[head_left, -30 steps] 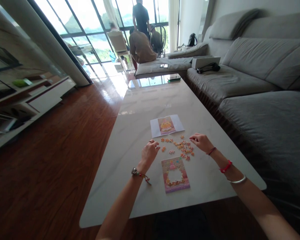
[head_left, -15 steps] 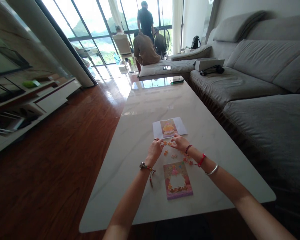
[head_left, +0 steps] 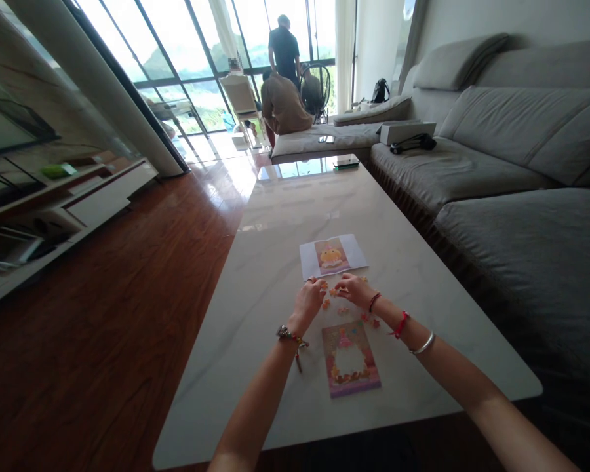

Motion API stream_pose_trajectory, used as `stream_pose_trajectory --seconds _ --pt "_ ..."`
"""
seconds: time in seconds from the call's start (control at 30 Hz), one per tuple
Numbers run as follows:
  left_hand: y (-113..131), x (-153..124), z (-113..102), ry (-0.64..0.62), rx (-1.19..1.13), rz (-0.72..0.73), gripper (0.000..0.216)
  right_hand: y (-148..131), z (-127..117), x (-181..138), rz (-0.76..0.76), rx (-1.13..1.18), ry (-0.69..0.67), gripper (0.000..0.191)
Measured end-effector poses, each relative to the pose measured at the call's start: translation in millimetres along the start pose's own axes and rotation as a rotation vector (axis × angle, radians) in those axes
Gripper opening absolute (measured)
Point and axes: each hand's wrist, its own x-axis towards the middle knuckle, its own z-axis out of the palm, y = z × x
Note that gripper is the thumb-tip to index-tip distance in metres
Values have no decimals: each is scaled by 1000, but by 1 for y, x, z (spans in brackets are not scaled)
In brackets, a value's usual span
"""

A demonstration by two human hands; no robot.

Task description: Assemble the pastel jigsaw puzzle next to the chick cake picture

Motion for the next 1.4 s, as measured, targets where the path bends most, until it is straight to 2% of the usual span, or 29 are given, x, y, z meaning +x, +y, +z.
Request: stream_pose_trajectory --seconds 0.17,0.3,0.53,0.73,0.93,1.0,1.1,1.23,1.4 --pt "3 -13 -2 -27 -23 -32 30 28 -21 -17 103 20 154 12" --pt "2 -23 -3 -28 -9 -35 28 42 -35 -37 172 -32 116 16" --pt "7 -39 -1 -58 -41 13 22 41 -35 -76 146 -26 39 19" --pt "26 -45 8 -92 -59 109 21 32 -31 -103 117 70 74 17" --pt "43 -45 12 -145 -67 118 21 32 -31 -104 115 71 74 21" --pt "42 -46 13 -148 -51 100 22 33 -30 -100 115 61 62 22" --pt "35 -47 16 -132 -30 79 22 35 -29 -96 103 39 19 14" --pt "29 -46 17 -117 -10 61 23 34 -37 -91 98 -29 -70 8" --pt "30 -44 17 -95 0 60 26 22 -46 -82 170 -101 -91 13"
